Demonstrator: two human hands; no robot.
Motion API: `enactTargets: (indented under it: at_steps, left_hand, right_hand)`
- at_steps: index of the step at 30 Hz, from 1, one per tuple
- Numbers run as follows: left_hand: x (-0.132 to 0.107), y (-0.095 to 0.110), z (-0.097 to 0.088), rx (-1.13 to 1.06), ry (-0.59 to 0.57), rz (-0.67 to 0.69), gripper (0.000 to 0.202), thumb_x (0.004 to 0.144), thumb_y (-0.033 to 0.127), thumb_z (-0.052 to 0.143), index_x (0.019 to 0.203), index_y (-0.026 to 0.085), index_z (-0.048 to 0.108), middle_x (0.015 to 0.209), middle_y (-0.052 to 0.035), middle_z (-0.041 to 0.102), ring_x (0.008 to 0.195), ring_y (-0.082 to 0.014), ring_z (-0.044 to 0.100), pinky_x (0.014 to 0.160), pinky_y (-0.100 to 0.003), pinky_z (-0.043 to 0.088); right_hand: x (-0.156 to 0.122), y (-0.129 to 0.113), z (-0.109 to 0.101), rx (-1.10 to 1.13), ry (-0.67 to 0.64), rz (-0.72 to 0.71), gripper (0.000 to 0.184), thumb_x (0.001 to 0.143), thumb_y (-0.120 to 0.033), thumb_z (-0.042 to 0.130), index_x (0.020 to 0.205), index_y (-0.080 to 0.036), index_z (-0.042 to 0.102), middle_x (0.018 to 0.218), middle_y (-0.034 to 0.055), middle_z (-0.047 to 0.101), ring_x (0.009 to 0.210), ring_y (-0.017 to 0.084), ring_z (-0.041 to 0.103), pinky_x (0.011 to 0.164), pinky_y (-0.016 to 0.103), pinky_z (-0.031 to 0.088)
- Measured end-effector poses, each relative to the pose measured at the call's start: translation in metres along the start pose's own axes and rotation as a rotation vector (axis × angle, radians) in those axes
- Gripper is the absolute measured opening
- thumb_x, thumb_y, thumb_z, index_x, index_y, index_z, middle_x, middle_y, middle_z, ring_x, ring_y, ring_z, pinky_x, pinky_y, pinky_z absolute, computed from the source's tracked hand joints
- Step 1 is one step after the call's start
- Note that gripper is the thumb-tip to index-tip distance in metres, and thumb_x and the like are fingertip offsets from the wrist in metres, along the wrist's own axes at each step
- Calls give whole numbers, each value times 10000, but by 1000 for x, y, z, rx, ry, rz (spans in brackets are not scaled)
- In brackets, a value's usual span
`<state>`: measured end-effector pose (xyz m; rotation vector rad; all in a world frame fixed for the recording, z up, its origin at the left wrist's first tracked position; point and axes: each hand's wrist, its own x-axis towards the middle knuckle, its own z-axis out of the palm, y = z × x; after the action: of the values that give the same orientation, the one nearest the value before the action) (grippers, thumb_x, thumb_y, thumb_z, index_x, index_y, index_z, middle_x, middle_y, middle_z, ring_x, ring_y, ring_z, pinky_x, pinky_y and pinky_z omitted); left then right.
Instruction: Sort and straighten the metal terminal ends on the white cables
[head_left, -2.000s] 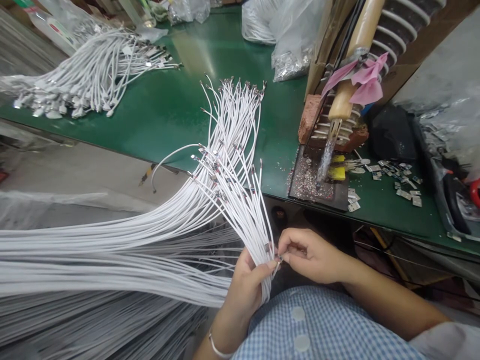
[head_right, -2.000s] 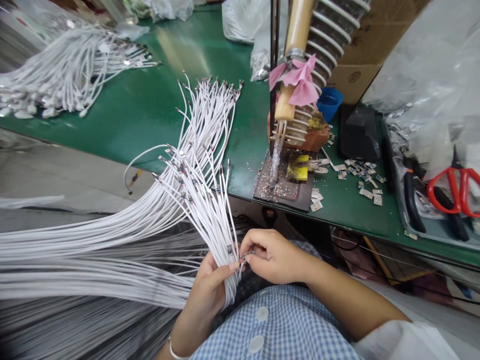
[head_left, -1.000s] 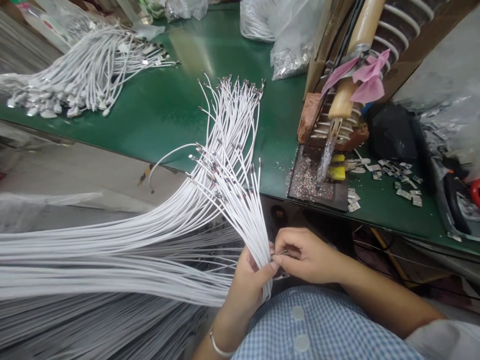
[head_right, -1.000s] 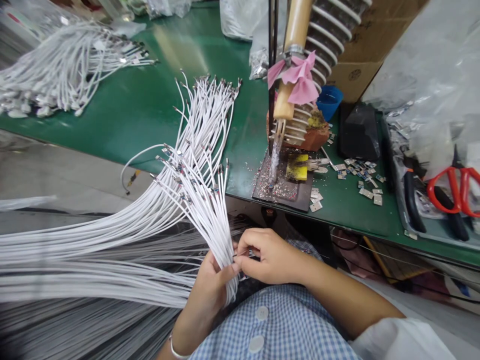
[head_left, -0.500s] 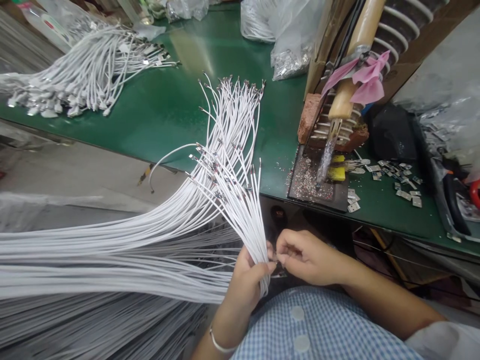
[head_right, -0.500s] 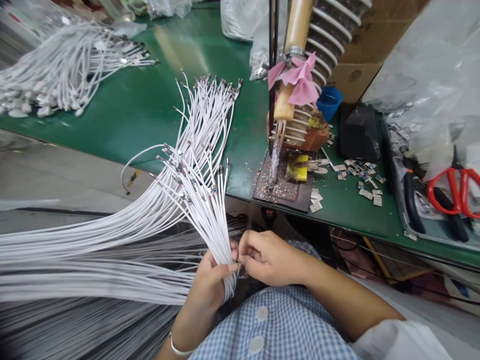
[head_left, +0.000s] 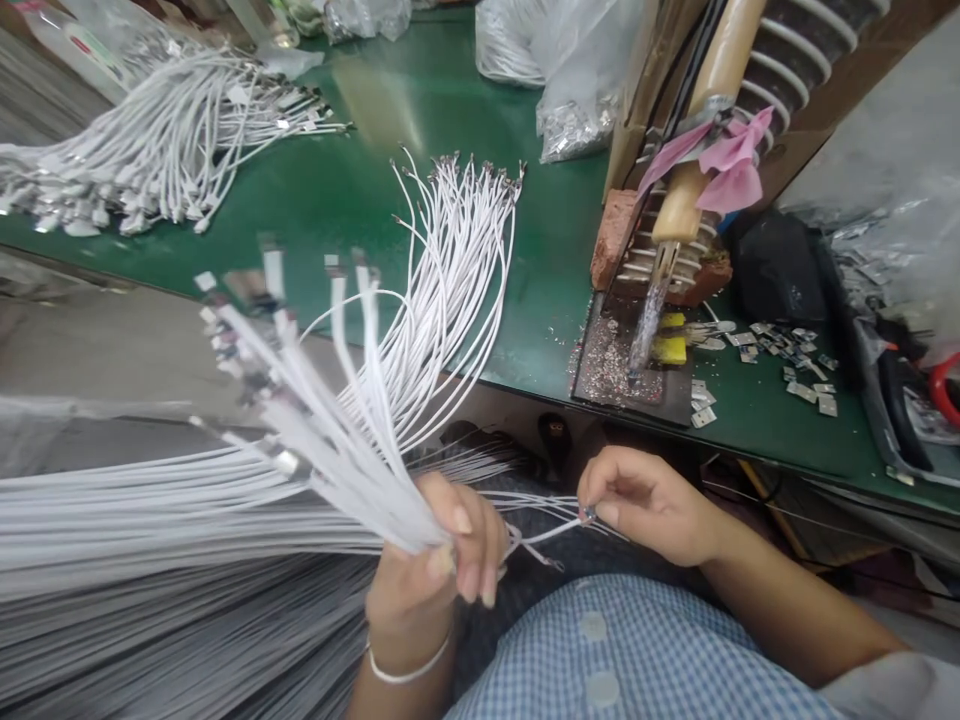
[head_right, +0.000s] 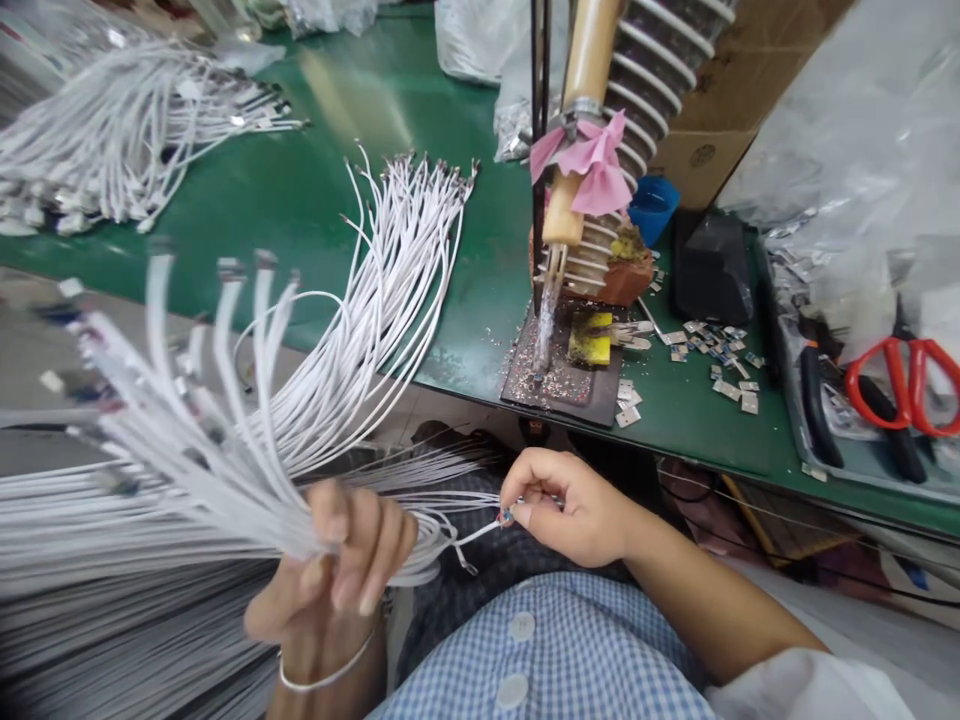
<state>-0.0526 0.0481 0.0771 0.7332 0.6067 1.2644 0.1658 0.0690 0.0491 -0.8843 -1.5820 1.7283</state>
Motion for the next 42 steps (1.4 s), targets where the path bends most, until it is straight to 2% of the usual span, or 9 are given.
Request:
enactTargets:
  at_steps: [3, 6, 9, 11, 17, 22, 26, 29, 42]
  left_hand:
    - [-3, -5, 2, -77, -16, -18, 93, 718, 287, 645, 799, 252, 615, 409, 72, 387, 273, -69, 357, 350, -214, 325]
    - [-1, -16, 1, -129, 37, -57, 123, 703, 315, 664, 764, 225, 608, 464, 53, 401, 354, -74, 386, 379, -203, 344]
    - [1, -32, -4, -156, 82, -129, 147, 726, 338, 656, 753, 199, 618, 494, 38, 427, 416, -75, 410, 425, -198, 350]
    - [-1, -42, -7, -142, 108, -179, 164, 754, 353, 634, 774, 190, 627, 496, 33, 454, 420, -73, 415, 432, -196, 336]
    - [-15, -65, -11, 9, 137, -311, 228, 761, 389, 633, 805, 165, 640, 471, 22, 524, 393, -76, 435, 416, -198, 300]
    - [-25, -67, -6, 150, 122, -401, 256, 760, 396, 636, 806, 145, 632, 512, 4, 560, 434, -91, 475, 446, -210, 350]
    - [-35, -71, -9, 217, 62, -476, 270, 789, 400, 601, 845, 138, 622, 553, -5, 576, 478, -99, 505, 496, -220, 388]
    - [-40, -75, -15, 220, 48, -454, 309, 775, 422, 611, 888, 133, 604, 554, 3, 570, 479, -98, 501, 488, -215, 387]
    - [-30, -71, -9, 231, 179, -394, 237, 784, 350, 625, 877, 132, 628, 655, -9, 617, 542, -96, 558, 539, -214, 444]
  right_hand:
    - [0, 0, -1, 36, 1, -39, 74, 829, -238, 517, 808, -171, 540, 748, 52, 602, 670, 144, 554, 605, 284, 443]
    - [-2, 3, -2, 177, 55, -78, 141, 812, -314, 551, 765, -181, 540, 641, 24, 584, 580, 137, 538, 545, 276, 420]
    - [-4, 7, -5, 272, 148, -71, 243, 783, -430, 571, 724, -197, 533, 454, -53, 440, 411, 101, 409, 438, 242, 331]
    - [-4, 7, -5, 155, 210, -35, 263, 794, -436, 560, 698, -191, 544, 457, -57, 413, 389, 82, 352, 412, 228, 290]
    - [12, 3, 8, -268, 215, -20, 230, 867, -289, 484, 757, -151, 632, 637, 23, 560, 571, 117, 507, 521, 240, 386]
    - [29, 3, 23, -148, 220, -18, 193, 818, -325, 555, 818, -145, 625, 699, 19, 536, 600, 116, 511, 548, 245, 414]
    - [36, 3, 26, 51, 266, 78, 304, 758, -450, 606, 697, -167, 513, 631, -21, 484, 565, 100, 459, 532, 230, 407]
    - [36, 2, 25, 81, 262, 108, 372, 753, -502, 592, 642, -177, 452, 601, -37, 429, 547, 90, 414, 517, 221, 383]
    - [29, 5, 24, 185, 165, 77, 295, 817, -414, 558, 670, -173, 472, 605, -22, 503, 548, 99, 482, 546, 239, 415]
